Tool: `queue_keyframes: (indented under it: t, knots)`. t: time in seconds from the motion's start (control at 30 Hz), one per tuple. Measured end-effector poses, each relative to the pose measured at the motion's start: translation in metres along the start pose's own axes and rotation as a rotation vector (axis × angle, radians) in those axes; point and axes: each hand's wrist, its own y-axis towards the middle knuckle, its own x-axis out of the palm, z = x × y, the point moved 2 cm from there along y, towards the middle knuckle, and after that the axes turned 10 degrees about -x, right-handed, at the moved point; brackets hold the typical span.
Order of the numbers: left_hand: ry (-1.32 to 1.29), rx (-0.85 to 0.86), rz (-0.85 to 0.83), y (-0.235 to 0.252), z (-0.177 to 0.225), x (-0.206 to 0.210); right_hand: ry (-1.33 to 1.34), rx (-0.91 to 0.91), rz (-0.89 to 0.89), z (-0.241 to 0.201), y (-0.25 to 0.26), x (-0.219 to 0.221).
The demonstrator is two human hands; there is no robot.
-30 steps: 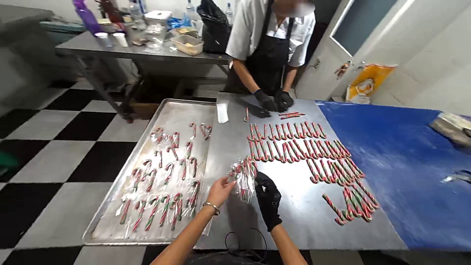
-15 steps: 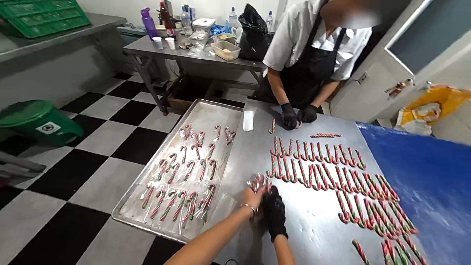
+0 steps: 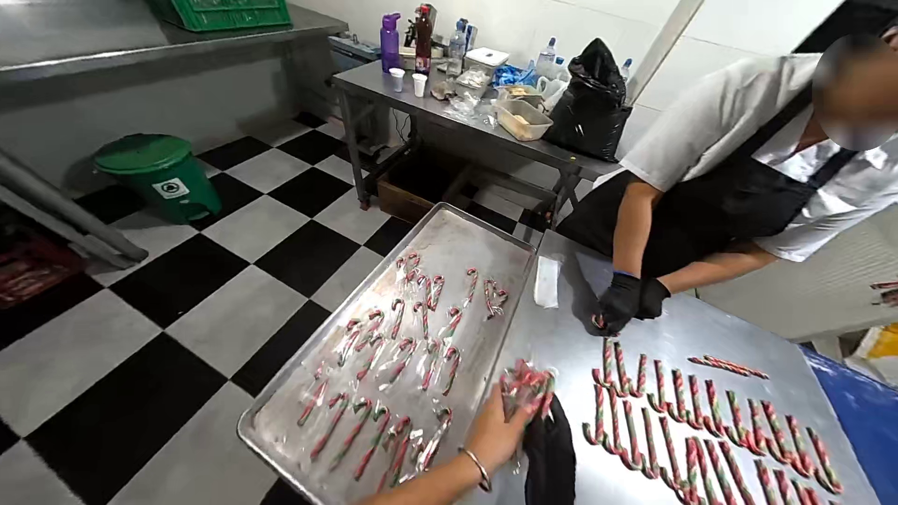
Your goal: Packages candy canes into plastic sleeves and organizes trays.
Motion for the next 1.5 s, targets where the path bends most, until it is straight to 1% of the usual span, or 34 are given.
queue_keyframes:
  t: [0.07,0.13,0.2,0.27,0.37,0.43,0.53,0.6,0.63,0.67,0.73,0.77,0.8,0.83,0.9,0.93,0.97,1.03,1.07,1.13,1.17,1.23,1.3,1.37,1.4,1.5]
  knots:
    - [-0.023,0.007,0.111,0.038,0.005,-0.061,-0.041,0.124,-0.039,-0.003,0.038,0.069]
    - [0.034,-0.092,0.156,0.082,-0.004,-0.122,-0.157,0.142,-0.160,0.037,0.068,0.126]
    - [0.102,-0.206,0.147,0.129,-0.020,-0.168,-0.268,0.154,-0.260,0.078,0.092,0.173]
    - [0.157,-0.259,0.122,0.174,-0.025,-0.202,-0.402,0.132,-0.309,0.109,0.120,0.209]
    - [0.215,-0.257,0.106,0.238,-0.005,-0.230,-0.567,0.113,-0.338,0.132,0.177,0.245]
    - [0.170,-0.226,0.157,0.280,0.012,-0.241,-0.581,0.129,-0.327,0.143,0.221,0.260]
    - [0.106,-0.208,0.225,0.328,0.030,-0.261,-0.533,0.017,-0.279,0.160,0.267,0.261]
    - [0.142,-0.151,0.271,0.348,0.033,-0.277,-0.596,-0.060,-0.234,0.159,0.283,0.257]
    - [0.177,-0.097,0.315,0.349,0.036,-0.286,-0.705,-0.116,-0.208,0.155,0.290,0.258]
    - [0.236,-0.019,0.375,0.348,0.038,-0.295,-0.830,-0.209,-0.214,0.153,0.298,0.257]
    - [0.403,0.178,0.481,0.355,0.035,-0.307,-1.001,-0.350,-0.295,0.154,0.318,0.261]
    - [0.497,0.278,0.497,0.364,0.033,-0.309,-1.064,-0.392,-0.344,0.158,0.331,0.267]
    - [0.593,0.352,0.466,0.374,0.033,-0.309,-1.125,-0.413,-0.396,0.164,0.345,0.273]
    - [0.697,0.389,0.406,0.385,0.033,-0.305,-1.184,-0.420,-0.442,0.171,0.359,0.279]
    - [0.895,0.355,0.245,0.405,0.031,-0.296,-1.264,-0.416,-0.526,0.184,0.382,0.286]
    - [0.971,0.323,0.190,0.412,0.031,-0.293,-1.302,-0.403,-0.561,0.189,0.391,0.287]
    - [1.016,0.304,0.176,0.417,0.032,-0.294,-1.327,-0.390,-0.580,0.191,0.397,0.284]
    - [1.051,0.301,0.239,0.425,0.032,-0.301,-1.381,-0.355,-0.575,0.193,0.405,0.271]
    - [1.057,0.310,0.284,0.428,0.033,-0.307,-1.399,-0.342,-0.558,0.193,0.406,0.263]
    - [1.058,0.381,0.358,0.433,0.034,-0.314,-1.439,-0.302,-0.482,0.194,0.408,0.250]
    - [1.065,0.431,0.344,0.436,0.034,-0.313,-1.472,-0.288,-0.425,0.195,0.408,0.245]
    - [1.078,0.513,0.235,0.444,0.035,-0.303,-1.537,-0.183,-0.368,0.194,0.410,0.241]
    - [1.127,0.485,0.154,0.452,0.040,-0.290,-1.578,-0.102,-0.322,0.191,0.411,0.239]
    - [1.164,0.406,0.135,0.455,0.051,-0.276,-1.555,-0.115,-0.260,0.184,0.409,0.241]
    - [1.171,0.380,0.144,0.458,0.056,-0.271,-1.541,-0.152,-0.251,0.181,0.406,0.243]
    - [1.143,0.352,0.197,0.470,0.065,-0.268,-1.478,-0.275,-0.304,0.174,0.383,0.244]
